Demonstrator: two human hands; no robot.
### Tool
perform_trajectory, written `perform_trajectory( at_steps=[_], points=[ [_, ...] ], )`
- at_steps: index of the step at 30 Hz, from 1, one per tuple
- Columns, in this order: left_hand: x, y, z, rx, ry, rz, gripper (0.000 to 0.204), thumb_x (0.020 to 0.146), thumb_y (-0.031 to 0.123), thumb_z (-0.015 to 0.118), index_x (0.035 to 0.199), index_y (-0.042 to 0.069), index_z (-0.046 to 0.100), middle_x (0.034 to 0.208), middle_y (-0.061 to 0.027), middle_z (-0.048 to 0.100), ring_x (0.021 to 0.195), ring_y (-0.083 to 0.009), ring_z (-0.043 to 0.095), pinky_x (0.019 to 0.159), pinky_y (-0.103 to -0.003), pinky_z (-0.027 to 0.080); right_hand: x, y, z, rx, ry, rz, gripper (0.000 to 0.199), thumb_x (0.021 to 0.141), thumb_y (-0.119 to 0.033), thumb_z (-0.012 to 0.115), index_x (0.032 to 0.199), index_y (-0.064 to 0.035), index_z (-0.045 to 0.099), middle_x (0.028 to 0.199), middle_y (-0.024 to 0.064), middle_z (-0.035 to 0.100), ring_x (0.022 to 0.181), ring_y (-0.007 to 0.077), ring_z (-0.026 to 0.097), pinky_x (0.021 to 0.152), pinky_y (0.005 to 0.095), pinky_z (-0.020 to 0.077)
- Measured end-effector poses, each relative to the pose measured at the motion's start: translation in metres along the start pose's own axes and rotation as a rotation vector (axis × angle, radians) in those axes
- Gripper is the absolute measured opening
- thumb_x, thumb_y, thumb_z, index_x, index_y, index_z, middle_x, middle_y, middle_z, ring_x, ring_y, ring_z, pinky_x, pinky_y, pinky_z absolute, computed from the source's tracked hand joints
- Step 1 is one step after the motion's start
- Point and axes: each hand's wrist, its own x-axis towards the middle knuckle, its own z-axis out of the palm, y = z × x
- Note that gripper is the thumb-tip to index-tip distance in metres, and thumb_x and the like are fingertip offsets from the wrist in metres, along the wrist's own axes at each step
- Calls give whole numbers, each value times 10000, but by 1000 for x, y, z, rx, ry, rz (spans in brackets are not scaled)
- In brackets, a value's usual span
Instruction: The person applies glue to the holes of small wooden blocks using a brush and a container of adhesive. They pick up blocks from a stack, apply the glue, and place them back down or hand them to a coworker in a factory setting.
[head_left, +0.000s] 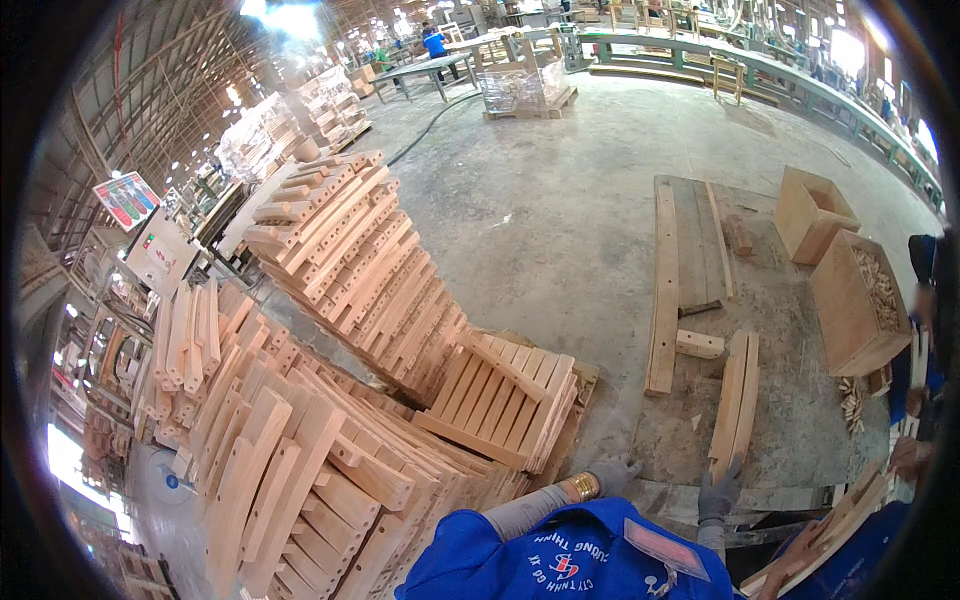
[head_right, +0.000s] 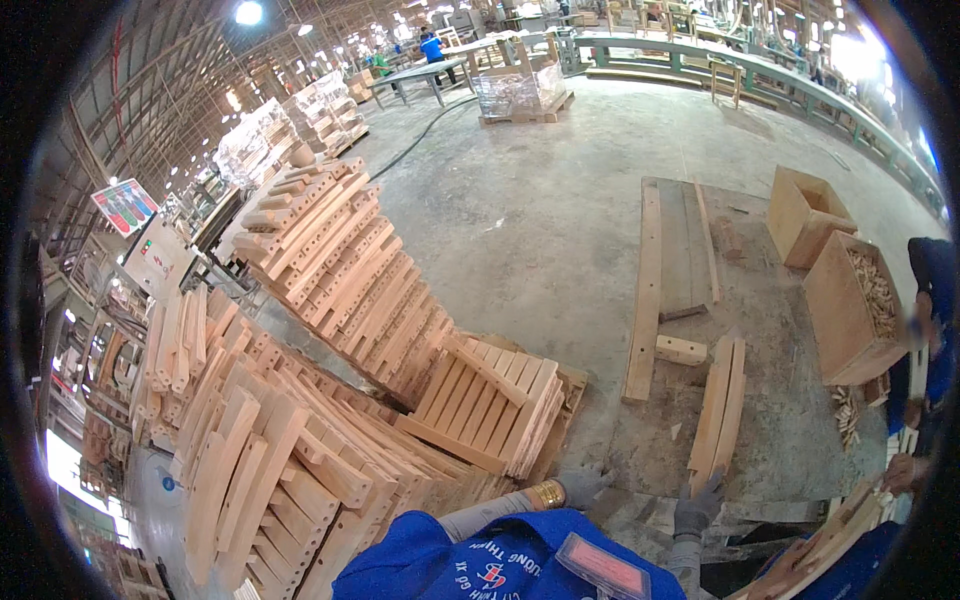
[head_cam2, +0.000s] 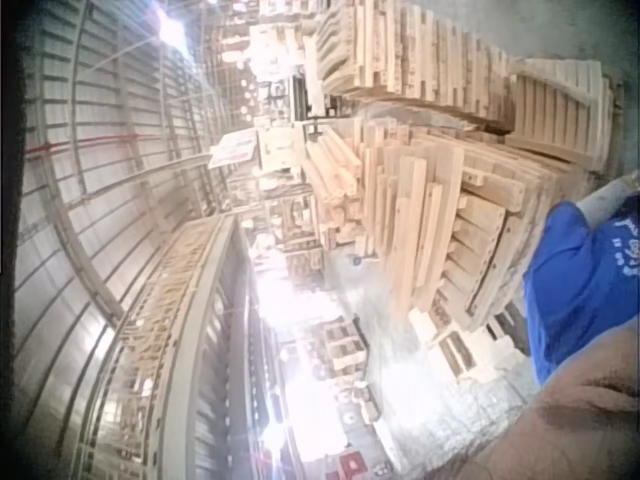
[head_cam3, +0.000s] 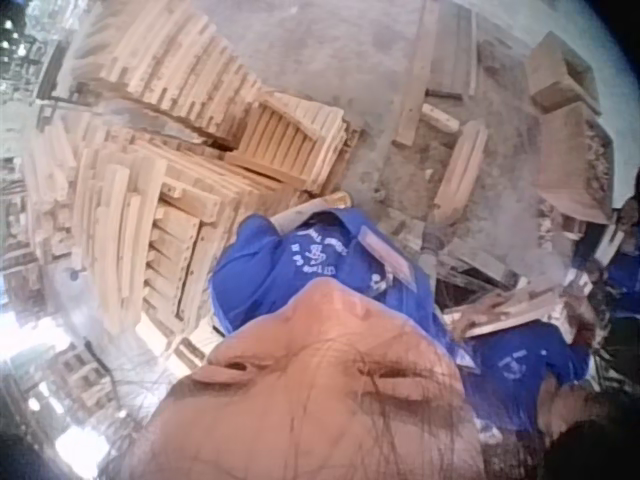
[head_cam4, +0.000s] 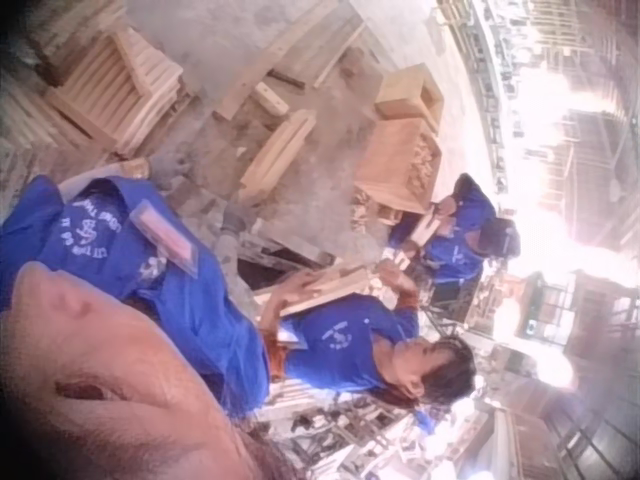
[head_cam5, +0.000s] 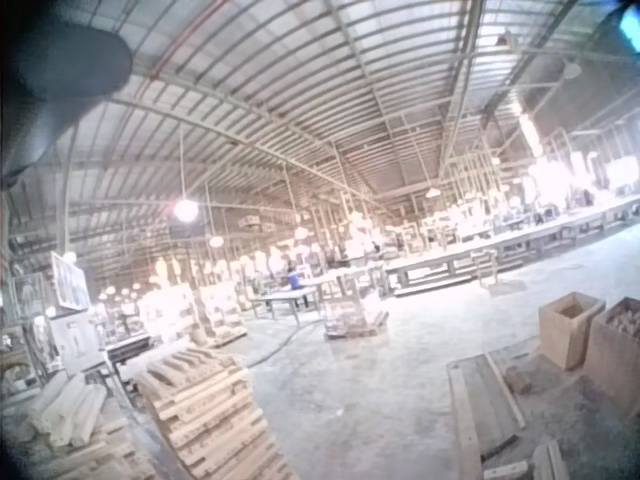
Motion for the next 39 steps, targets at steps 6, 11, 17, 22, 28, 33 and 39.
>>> perform_trajectory(
  at_steps=[6,11,17,22,28,33,39],
  points=[
    [19,-2,19,-114,-74,-148,574,812,321,537,1298,42,414,1222,-246,469,1075,-417,510,878,-483,419,0,1,2,33,-22,7,833,759,-249,632,1423,-119,146,1258,279,418,1040,444,479,850,491,424],
    [11,21,-7,136,-245,-89,483,827,235,487,1257,16,448,1217,-238,480,1066,-405,519,855,-500,417,1,3,2,30,-6,10,817,757,-216,632,1420,-136,161,1307,273,384,1128,451,432,906,495,408],
    [3,29,-2,155,-120,-133,545,780,226,518,1277,17,432,1202,-275,473,1067,-422,509,850,-533,399,-2,5,-4,142,50,-58,789,753,-195,635,1407,-119,199,1295,264,393,1153,439,418,912,481,410],
    [19,10,25,246,-97,-58,691,704,229,584,1313,-21,372,1153,-295,481,1055,-424,498,855,-568,378,5,5,4,97,19,-13,795,749,-245,644,1399,-99,210,1253,269,417,1095,432,460,877,475,426],
    [5,17,16,152,-30,-104,731,741,211,551,1369,-28,264,1216,-310,405,1045,-416,503,887,-487,395,7,-12,-17,58,-132,120,807,734,-229,656,1393,-78,217,1222,267,438,1088,433,448,903,461,397],
    [3,16,15,174,-39,-100,701,768,250,522,1362,-28,274,1159,-279,447,1029,-409,509,889,-476,390,2,-1,-3,70,-1,-30,819,737,-232,650,1408,-108,198,1206,263,448,1060,425,476,860,467,427],
    [-4,23,-9,82,-116,-100,728,759,305,538,1359,-16,277,1136,-270,460,1025,-407,511,867,-485,401,2,6,10,9,24,29,844,729,-276,652,1417,-122,189,1202,264,450,1082,417,463,868,463,422]
  ],
)
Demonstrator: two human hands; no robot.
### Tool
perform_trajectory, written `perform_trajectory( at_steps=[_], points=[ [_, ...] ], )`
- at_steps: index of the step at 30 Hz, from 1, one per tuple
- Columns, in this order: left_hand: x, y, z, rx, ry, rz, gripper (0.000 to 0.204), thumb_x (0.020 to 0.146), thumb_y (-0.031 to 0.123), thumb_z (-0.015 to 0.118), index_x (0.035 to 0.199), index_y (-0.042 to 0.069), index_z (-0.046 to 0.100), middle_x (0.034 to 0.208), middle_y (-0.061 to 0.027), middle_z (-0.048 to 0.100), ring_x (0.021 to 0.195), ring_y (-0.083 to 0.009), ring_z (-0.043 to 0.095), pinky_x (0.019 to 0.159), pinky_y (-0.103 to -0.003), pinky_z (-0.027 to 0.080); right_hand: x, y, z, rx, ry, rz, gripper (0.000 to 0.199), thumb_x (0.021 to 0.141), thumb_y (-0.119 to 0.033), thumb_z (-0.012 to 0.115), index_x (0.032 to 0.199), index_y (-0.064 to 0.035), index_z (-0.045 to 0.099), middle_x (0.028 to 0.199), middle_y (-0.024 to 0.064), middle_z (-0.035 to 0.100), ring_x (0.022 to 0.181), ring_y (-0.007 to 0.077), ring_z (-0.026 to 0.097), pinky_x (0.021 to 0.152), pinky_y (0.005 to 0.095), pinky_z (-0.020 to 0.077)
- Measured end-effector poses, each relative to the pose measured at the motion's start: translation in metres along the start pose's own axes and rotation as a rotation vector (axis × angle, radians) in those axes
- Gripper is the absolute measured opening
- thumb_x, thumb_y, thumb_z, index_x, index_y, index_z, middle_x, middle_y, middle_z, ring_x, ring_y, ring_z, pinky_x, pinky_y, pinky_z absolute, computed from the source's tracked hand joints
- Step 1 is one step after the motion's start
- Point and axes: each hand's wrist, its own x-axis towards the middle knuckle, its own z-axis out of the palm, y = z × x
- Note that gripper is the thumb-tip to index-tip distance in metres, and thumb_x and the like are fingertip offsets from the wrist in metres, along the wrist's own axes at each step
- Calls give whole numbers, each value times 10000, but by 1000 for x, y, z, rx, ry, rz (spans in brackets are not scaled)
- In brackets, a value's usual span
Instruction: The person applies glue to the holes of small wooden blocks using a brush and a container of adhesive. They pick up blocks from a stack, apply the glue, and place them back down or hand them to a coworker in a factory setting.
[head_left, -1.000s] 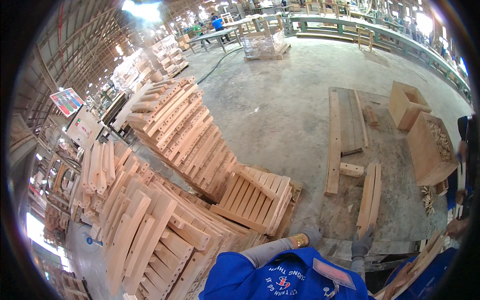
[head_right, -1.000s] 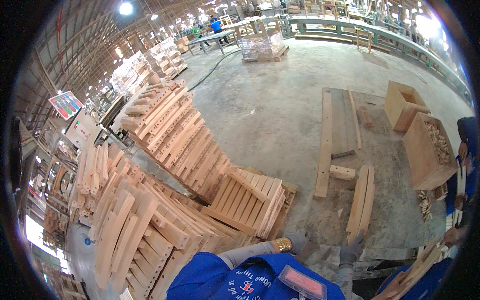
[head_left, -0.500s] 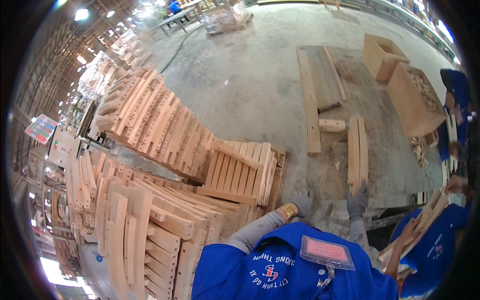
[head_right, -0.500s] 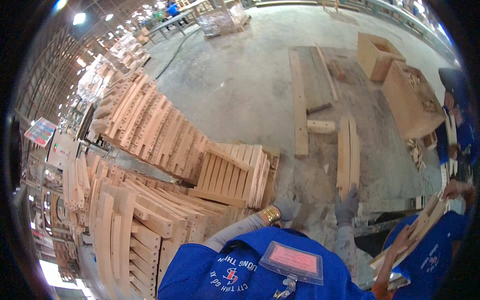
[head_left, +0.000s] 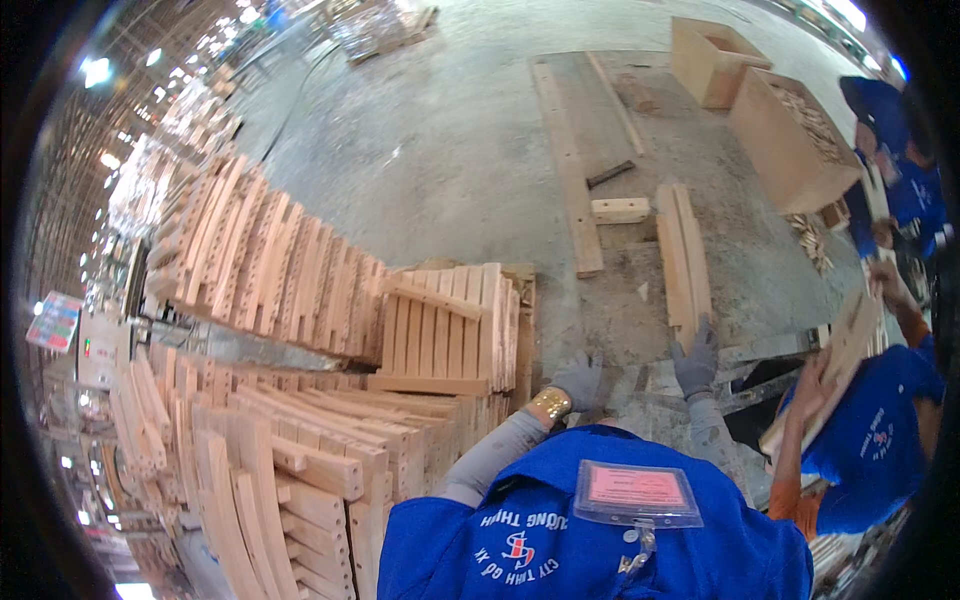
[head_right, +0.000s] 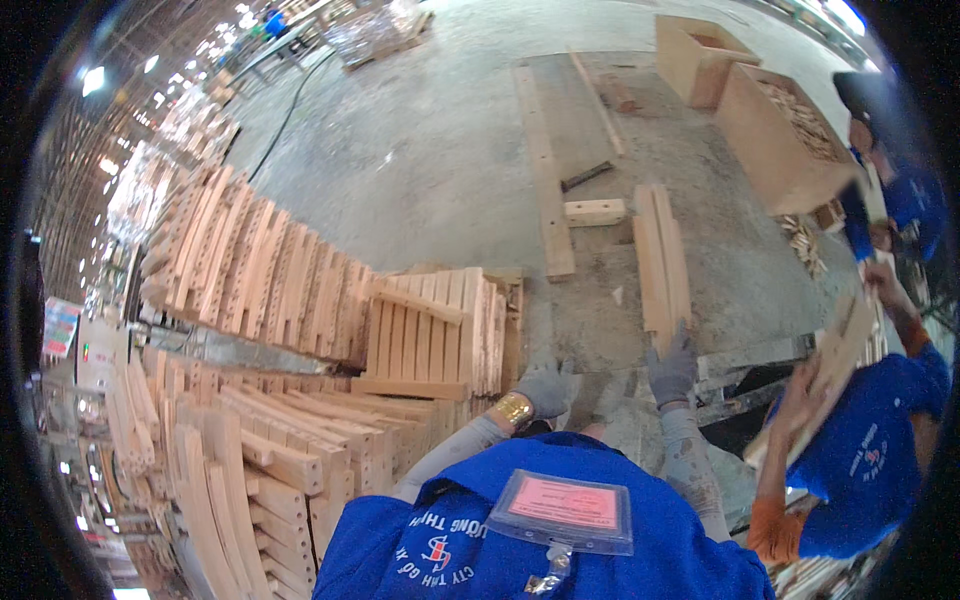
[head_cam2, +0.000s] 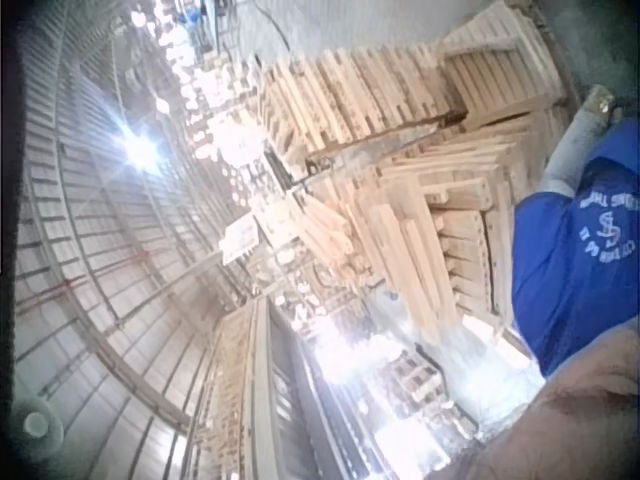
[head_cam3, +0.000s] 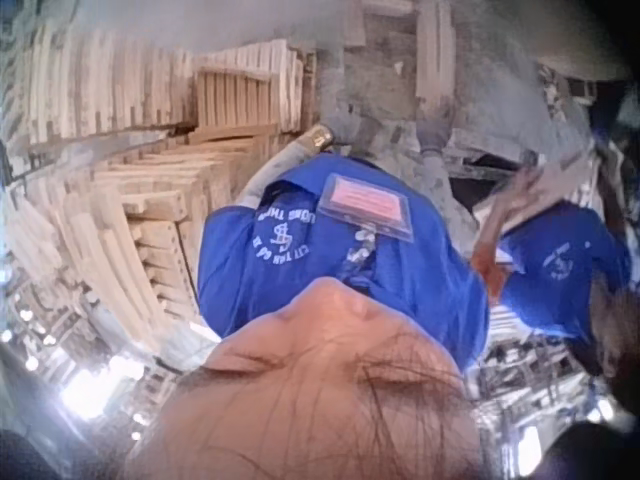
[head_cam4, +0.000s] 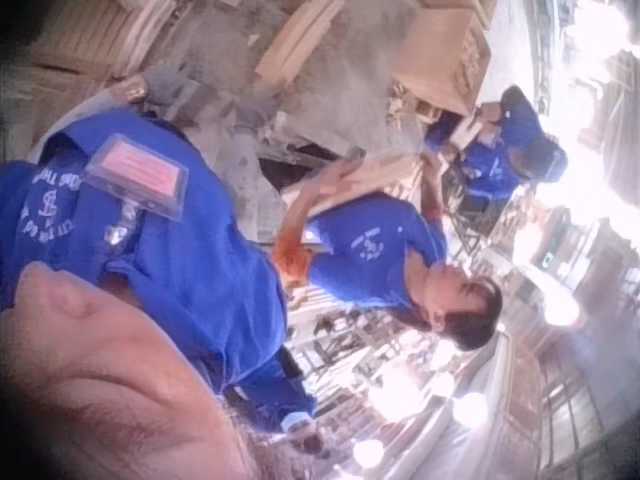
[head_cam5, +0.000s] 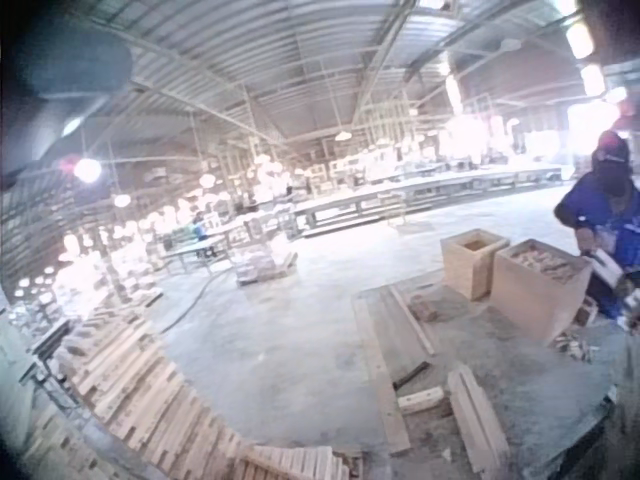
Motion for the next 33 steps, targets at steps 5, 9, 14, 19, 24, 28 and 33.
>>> perform_trajectory(
  at_steps=[5,9,14,19,24,28,33],
  points=[
    [2,-3,4,18,-16,9,820,748,334,598,1386,-3,210,1163,-278,436,1057,-406,495,860,-483,412,2,-5,-9,13,-45,-29,869,722,-339,643,1413,-87,179,1183,259,443,1033,430,468,847,490,413],
    [6,-4,9,43,-11,16,828,758,332,604,1395,1,190,1218,-274,406,1082,-413,480,881,-474,409,1,-8,-18,30,-71,3,864,719,-325,644,1412,-88,184,1139,253,461,981,419,482,815,498,419],
    [7,-17,1,-98,-20,78,789,750,364,607,1375,20,271,1233,-274,451,1058,-400,518,907,-431,415,3,-5,-16,39,-66,-1,851,720,-322,641,1405,-85,196,1108,257,473,964,417,495,797,485,430],
    [8,-65,-3,-423,133,102,567,755,388,602,1209,63,507,1152,-226,551,1063,-360,534,900,-414,429,22,5,-6,135,-27,-12,817,737,-332,634,1396,-91,215,1101,250,476,966,421,505,792,476,445],
    [11,-114,-8,-443,197,-164,549,754,389,597,1210,96,512,1169,-221,547,1086,-355,521,920,-404,416,53,-14,-2,-2,-205,119,783,754,-322,619,1394,-95,229,1148,275,467,994,442,498,828,486,436],
    [44,-167,14,-547,228,-323,604,734,394,618,1229,70,499,1181,-214,548,1107,-359,510,930,-396,414,47,-5,7,-9,-16,-50,785,747,-345,643,1374,-53,271,1236,286,430,1073,456,465,888,487,406],
    [85,-237,74,-843,191,-870,721,701,441,630,1310,114,428,1328,-216,414,1197,-357,441,972,-430,375,74,-38,-35,-97,34,-136,707,729,-274,697,1285,39,393,1294,246,426,1164,390,448,952,427,380]
  ],
)
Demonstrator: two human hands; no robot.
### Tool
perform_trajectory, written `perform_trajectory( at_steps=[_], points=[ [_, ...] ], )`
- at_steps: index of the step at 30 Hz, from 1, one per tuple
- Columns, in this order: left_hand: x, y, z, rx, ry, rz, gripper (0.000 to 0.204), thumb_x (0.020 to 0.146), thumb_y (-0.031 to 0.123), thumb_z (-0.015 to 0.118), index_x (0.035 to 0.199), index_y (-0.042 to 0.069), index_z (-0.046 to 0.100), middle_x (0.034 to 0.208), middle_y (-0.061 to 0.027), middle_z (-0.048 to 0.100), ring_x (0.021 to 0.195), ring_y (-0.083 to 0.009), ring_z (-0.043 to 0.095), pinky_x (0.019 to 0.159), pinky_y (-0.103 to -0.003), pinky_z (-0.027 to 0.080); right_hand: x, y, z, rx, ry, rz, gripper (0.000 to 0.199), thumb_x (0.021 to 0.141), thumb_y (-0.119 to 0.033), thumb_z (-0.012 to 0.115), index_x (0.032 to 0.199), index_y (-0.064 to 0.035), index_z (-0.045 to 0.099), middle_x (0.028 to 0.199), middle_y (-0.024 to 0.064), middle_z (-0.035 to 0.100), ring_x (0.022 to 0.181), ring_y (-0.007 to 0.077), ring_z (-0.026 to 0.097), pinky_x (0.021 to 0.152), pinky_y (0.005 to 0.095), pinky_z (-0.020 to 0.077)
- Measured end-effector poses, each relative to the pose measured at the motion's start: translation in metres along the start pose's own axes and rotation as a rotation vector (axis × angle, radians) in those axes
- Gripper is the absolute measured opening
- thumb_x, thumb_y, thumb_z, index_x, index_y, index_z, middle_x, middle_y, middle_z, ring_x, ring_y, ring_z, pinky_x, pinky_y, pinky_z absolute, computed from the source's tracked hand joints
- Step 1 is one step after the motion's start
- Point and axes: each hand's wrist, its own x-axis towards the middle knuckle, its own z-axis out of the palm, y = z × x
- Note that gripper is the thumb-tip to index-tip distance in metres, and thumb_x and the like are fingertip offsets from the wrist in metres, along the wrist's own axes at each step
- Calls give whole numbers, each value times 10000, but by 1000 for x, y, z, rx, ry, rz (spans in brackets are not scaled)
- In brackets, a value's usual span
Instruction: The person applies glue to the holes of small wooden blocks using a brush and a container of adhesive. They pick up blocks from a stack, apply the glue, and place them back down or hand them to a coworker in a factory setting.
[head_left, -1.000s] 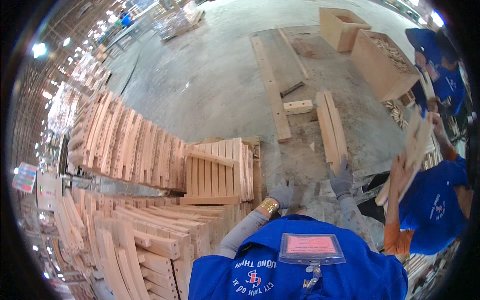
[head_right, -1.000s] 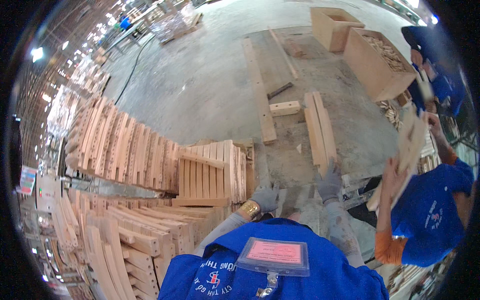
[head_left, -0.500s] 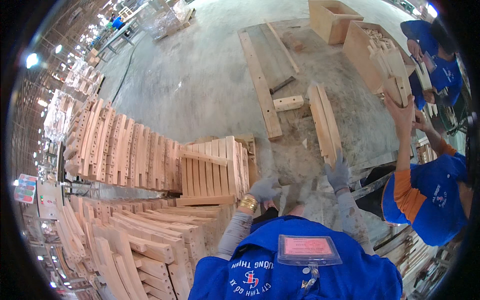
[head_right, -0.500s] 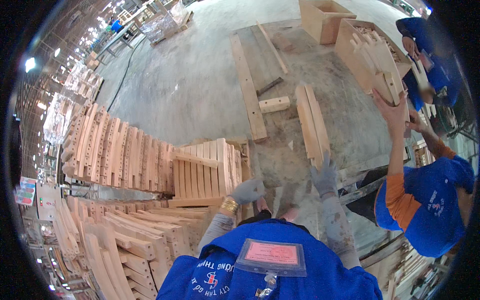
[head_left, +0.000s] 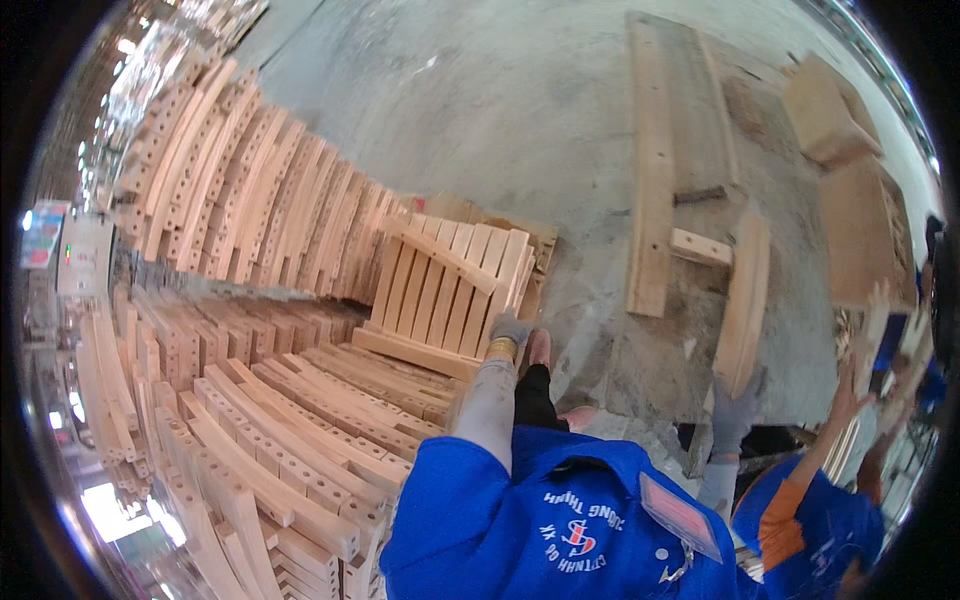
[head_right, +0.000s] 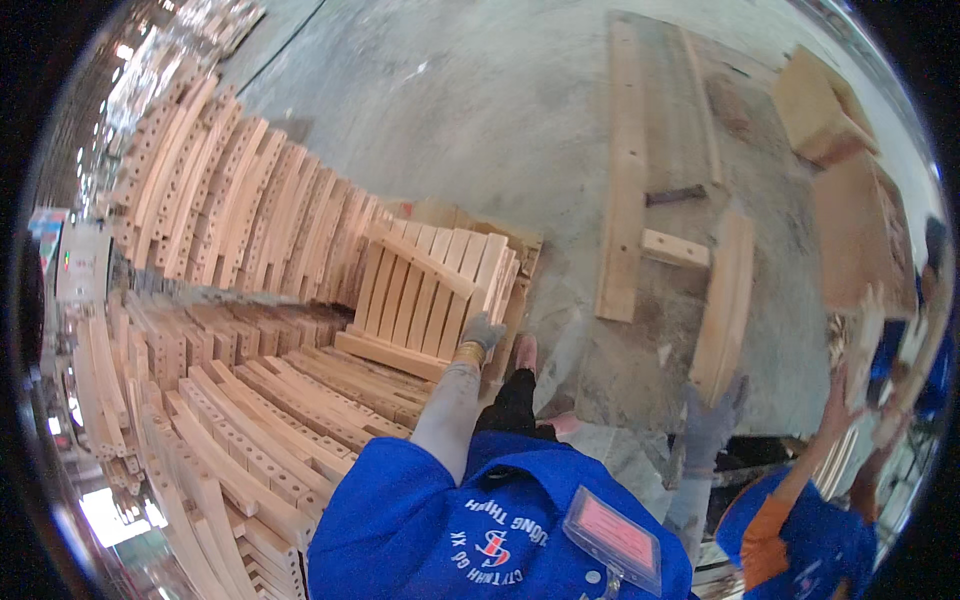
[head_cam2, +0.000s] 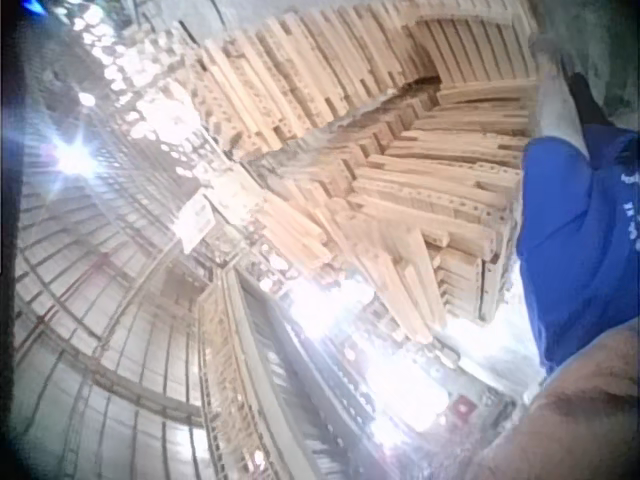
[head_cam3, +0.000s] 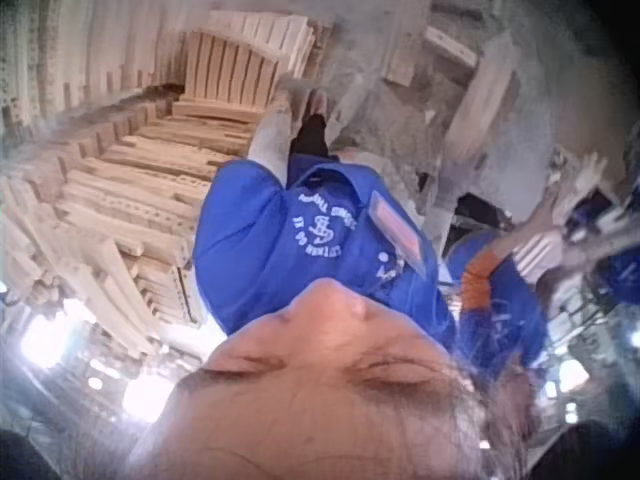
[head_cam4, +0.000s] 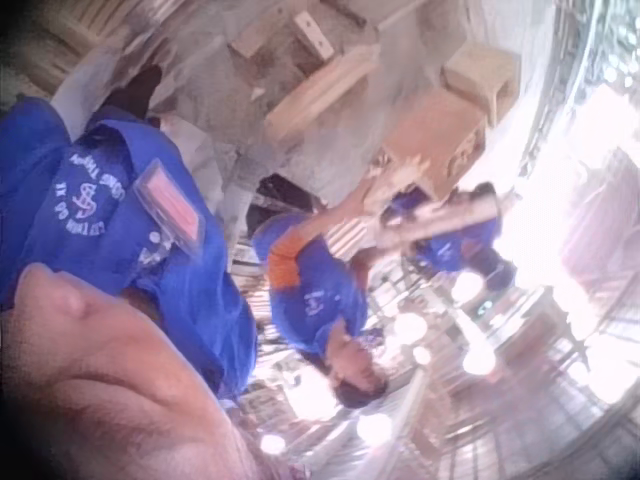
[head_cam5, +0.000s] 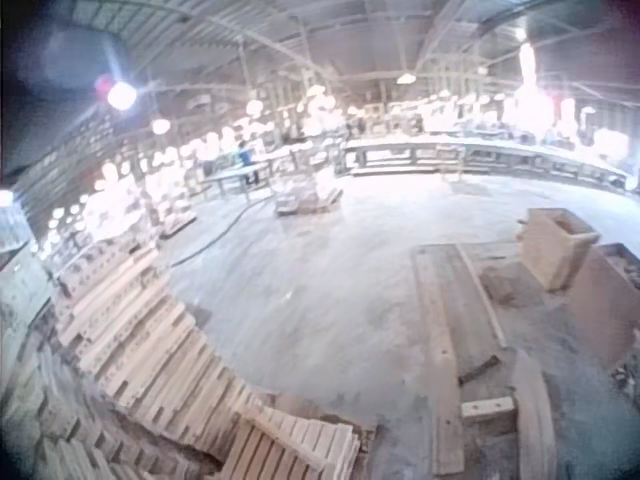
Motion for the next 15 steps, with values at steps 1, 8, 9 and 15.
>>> perform_trajectory(
  at_steps=[1,8,9,15],
  points=[
    [11,-5,-3,-64,193,-111,730,702,414,630,1325,110,400,1352,-232,364,1229,-370,389,990,-443,342,20,-21,-7,123,-48,-61,662,727,-227,692,1271,29,416,1279,234,445,1156,375,461,951,416,382],
    [33,-72,-52,-138,757,-690,821,696,296,632,1387,90,240,1407,-293,190,1322,-411,183,1047,-490,206,137,-267,-23,654,-554,-519,442,714,-83,676,1136,-10,567,1126,164,578,1072,309,543,910,364,420],
    [32,-90,-53,-130,786,-772,841,692,296,636,1394,90,222,1403,-294,195,1317,-411,193,1045,-491,208,144,-303,0,696,-640,-622,426,725,-104,669,1129,-18,567,1099,164,585,1043,320,550,889,369,430],
    [38,-135,-76,-384,593,-1045,937,734,308,629,1430,133,27,1310,-365,253,1212,-474,348,898,-508,419,107,-408,190,589,-1012,-945,396,794,-302,599,1097,-51,555,1007,160,592,956,333,562,809,410,455]
  ],
)
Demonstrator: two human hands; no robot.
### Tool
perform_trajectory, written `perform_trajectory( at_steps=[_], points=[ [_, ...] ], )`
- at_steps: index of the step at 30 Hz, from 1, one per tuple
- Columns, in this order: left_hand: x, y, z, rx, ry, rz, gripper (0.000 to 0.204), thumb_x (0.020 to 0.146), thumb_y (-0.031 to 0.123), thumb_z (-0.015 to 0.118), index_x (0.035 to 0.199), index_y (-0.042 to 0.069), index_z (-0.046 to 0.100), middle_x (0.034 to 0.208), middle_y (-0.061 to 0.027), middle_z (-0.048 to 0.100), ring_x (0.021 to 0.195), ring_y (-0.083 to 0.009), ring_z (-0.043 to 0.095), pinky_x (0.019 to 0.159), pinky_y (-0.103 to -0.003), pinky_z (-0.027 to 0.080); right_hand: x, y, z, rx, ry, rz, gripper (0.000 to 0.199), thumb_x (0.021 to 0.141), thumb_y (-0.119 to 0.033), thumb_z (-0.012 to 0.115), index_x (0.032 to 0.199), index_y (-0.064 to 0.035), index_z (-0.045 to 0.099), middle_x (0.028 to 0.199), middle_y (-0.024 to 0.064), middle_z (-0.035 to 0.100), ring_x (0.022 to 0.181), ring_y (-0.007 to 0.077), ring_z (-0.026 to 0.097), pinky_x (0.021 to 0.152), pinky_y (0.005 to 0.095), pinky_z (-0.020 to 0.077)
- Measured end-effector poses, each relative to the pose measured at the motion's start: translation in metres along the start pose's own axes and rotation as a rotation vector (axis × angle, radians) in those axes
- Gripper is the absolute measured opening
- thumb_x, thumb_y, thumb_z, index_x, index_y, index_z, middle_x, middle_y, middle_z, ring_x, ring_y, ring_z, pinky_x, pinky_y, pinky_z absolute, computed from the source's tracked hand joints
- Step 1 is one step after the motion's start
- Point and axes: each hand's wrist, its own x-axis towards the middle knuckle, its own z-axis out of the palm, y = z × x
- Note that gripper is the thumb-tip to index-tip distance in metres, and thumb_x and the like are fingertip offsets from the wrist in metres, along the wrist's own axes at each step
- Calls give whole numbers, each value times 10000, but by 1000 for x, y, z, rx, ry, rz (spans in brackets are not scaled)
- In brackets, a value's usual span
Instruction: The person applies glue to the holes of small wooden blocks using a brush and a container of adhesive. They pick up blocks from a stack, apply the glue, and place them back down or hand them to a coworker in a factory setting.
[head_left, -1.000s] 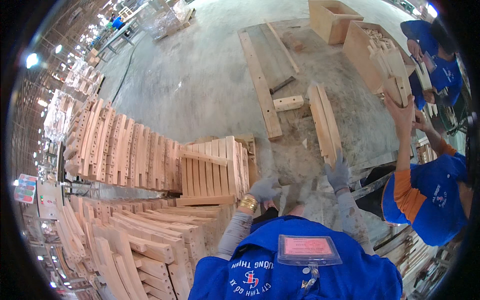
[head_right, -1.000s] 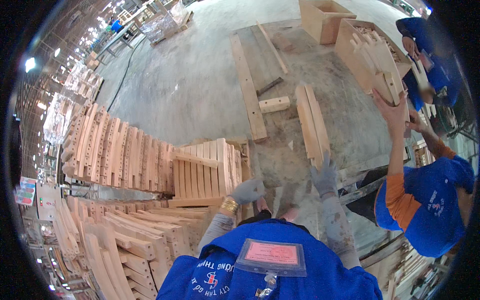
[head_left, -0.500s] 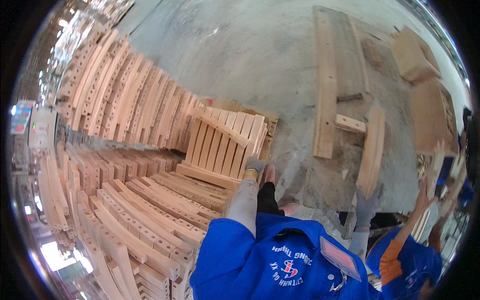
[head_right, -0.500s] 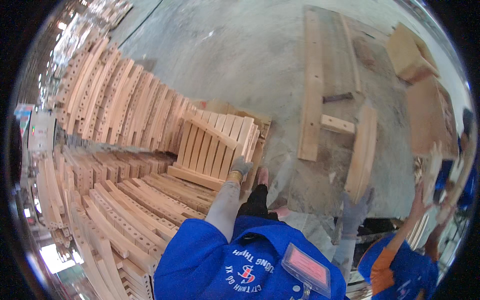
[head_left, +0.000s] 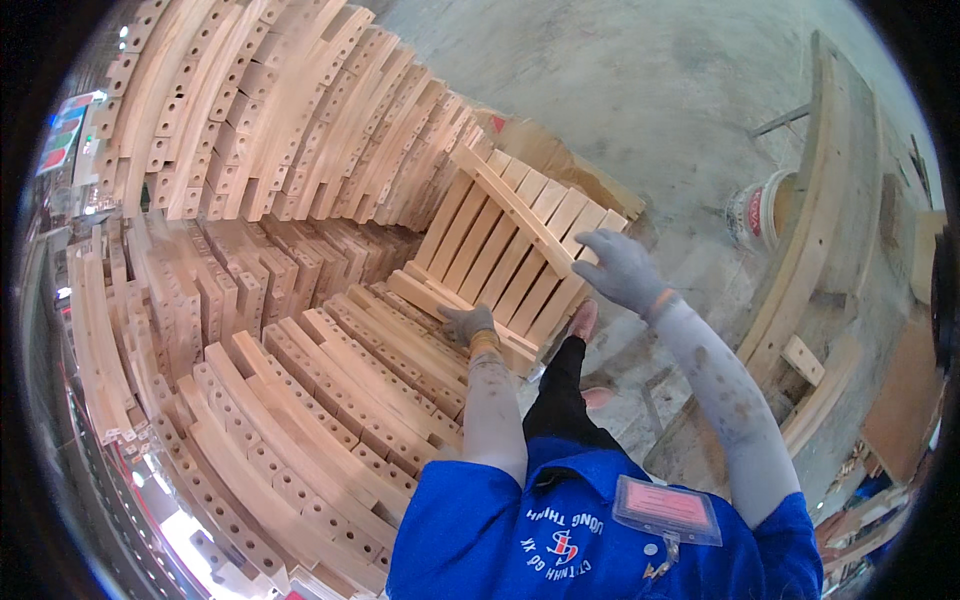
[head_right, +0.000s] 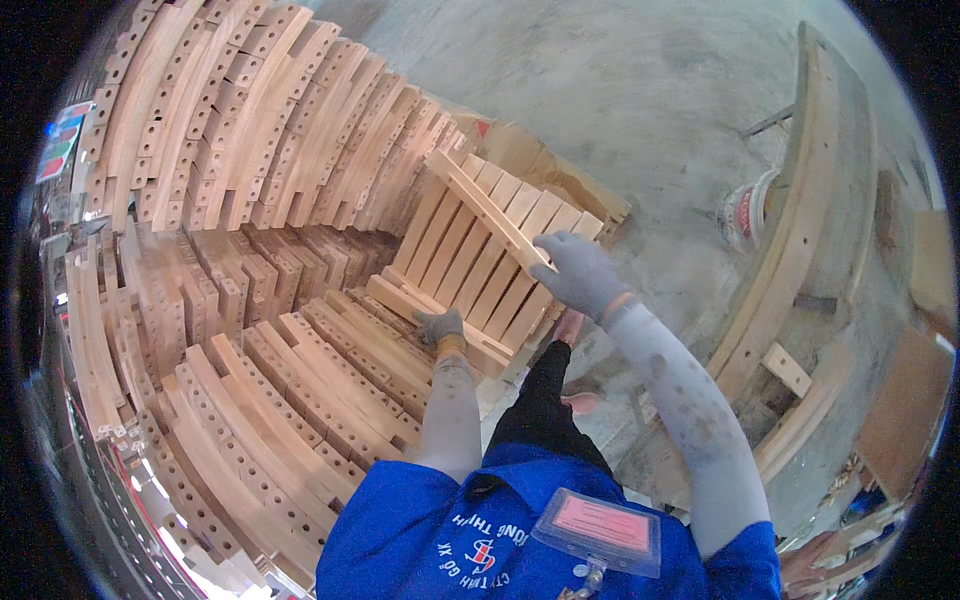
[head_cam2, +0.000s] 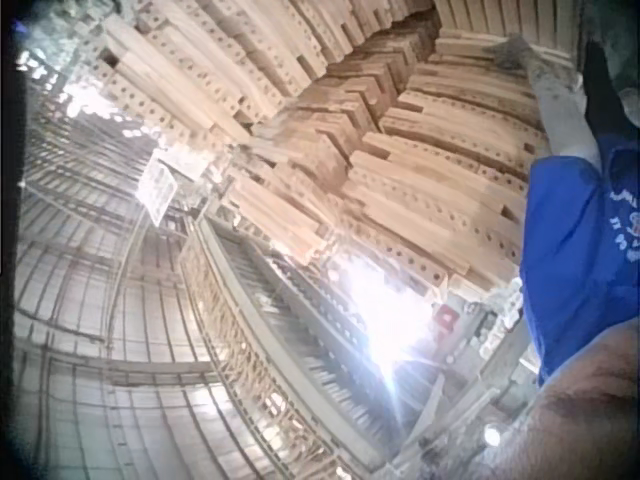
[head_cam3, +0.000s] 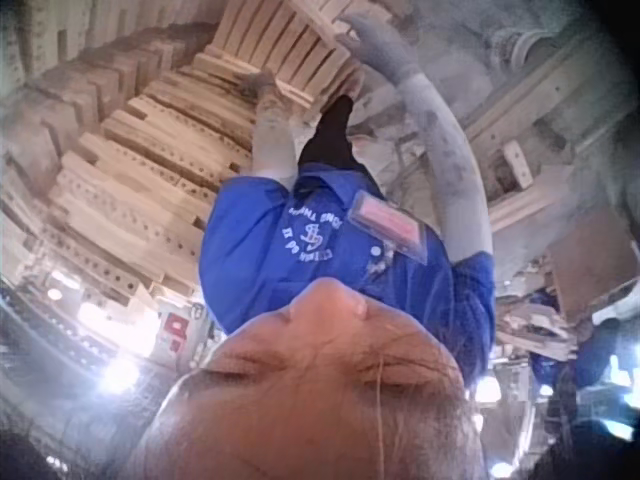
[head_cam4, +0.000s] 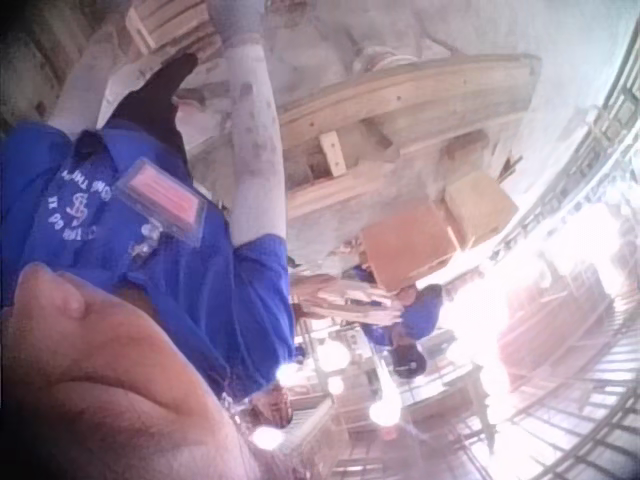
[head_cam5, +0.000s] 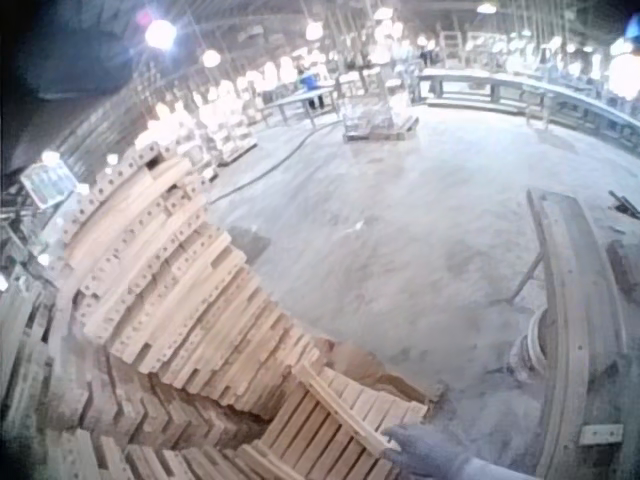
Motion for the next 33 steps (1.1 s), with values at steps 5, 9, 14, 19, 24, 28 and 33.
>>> perform_trajectory(
  at_steps=[5,9,14,19,24,28,33],
  points=[
    [-10,24,-16,14,-43,13,940,718,229,626,1419,49,26,1298,-347,306,1116,-471,462,913,-467,432,35,57,100,-180,-163,247,586,744,-368,641,1215,-72,458,1089,141,565,1001,305,560,827,413,460],
    [5,15,-2,25,27,-48,971,728,252,654,1426,106,-6,1279,-351,334,1084,-447,509,845,-476,488,47,66,135,-180,-234,412,690,727,-387,659,1276,-90,365,1114,135,545,1019,301,556,819,417,465],
    [15,13,8,3,111,-44,987,697,198,659,1416,61,-3,1242,-305,423,1077,-403,531,872,-430,490,59,76,156,-254,-251,434,691,707,-355,687,1256,-104,351,1105,120,539,992,284,565,777,406,472],
    [18,12,11,-145,137,-4,973,672,145,671,1410,44,46,1244,-304,422,1068,-422,528,909,-440,464,61,83,165,-301,-93,377,558,698,-249,683,1175,-98,436,1023,108,562,929,259,587,725,388,478],
    [45,-17,18,-60,479,323,1053,600,269,797,1375,-19,145,1308,-279,352,1152,-373,459,934,-408,442,68,63,139,-37,-230,384,262,640,-167,652,883,-71,634,869,148,628,833,309,626,715,404,503],
    [17,1,-6,-1050,-482,-17,946,641,274,767,1352,-22,217,1256,-255,403,1100,-353,494,918,-415,459,48,37,123,373,-315,292,355,649,-357,596,753,-23,663,814,192,653,768,338,638,690,411,494],
    [-30,72,-14,-1217,-1120,186,789,738,261,685,1338,-21,257,1170,-235,490,1056,-335,530,901,-431,473,13,12,55,923,-217,557,474,692,-381,606,862,61,614,774,172,640,708,271,623,650,359,485]
  ],
)
